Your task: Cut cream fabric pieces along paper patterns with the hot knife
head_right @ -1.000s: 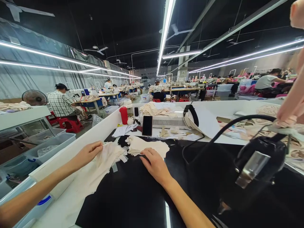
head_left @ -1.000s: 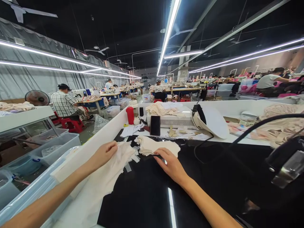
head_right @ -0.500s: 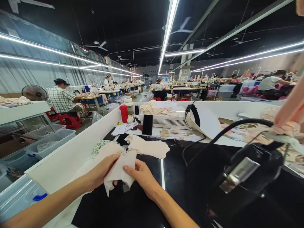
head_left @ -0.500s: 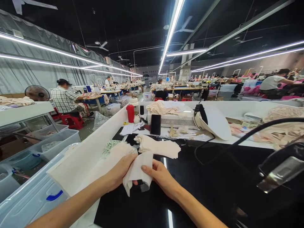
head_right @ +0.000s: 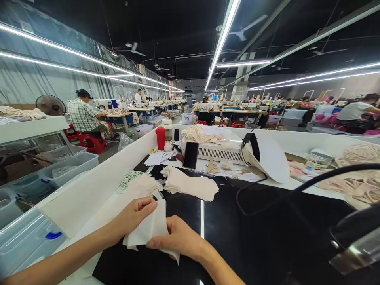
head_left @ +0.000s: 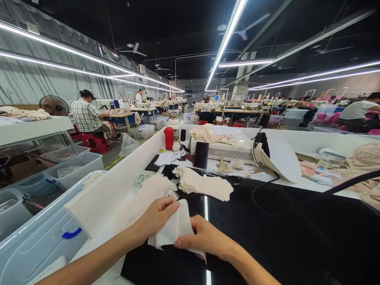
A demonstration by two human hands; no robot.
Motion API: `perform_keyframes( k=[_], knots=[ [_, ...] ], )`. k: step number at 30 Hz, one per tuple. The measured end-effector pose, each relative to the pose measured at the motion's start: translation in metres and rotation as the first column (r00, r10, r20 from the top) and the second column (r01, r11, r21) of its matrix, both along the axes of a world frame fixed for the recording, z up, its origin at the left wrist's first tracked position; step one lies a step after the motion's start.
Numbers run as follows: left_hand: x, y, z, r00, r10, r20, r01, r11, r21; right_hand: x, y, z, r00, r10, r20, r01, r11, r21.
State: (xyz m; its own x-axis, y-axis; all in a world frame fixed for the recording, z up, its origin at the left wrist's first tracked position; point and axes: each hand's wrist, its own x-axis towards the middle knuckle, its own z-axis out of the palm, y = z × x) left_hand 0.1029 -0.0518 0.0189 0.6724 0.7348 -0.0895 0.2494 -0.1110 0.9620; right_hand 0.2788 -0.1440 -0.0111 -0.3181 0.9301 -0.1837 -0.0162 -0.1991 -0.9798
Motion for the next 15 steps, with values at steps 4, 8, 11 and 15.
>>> perform_keyframes(
  k=[4,8,11,15],
  knots=[
    [-0.003,0.0,-0.002,0.996,0.059,0.064,-0.058,0.998,-0.02,0.0,-0.002,0.003,0.997,-0.032,0.064,0.034,0.999,-0.037],
    [-0.003,0.006,-0.002,0.981,0.129,0.142,-0.118,0.989,-0.086,0.0,-0.003,0.007,0.996,-0.078,0.035,0.081,0.993,-0.089],
    [-0.005,0.013,0.003,0.964,0.187,0.187,-0.163,0.977,-0.135,-0.001,-0.002,0.009,0.996,-0.086,0.031,0.089,0.992,-0.09],
    [-0.012,0.021,0.013,0.944,0.252,0.215,-0.222,0.963,-0.156,-0.002,-0.001,0.011,0.995,-0.097,0.036,0.099,0.994,-0.048]
  ],
)
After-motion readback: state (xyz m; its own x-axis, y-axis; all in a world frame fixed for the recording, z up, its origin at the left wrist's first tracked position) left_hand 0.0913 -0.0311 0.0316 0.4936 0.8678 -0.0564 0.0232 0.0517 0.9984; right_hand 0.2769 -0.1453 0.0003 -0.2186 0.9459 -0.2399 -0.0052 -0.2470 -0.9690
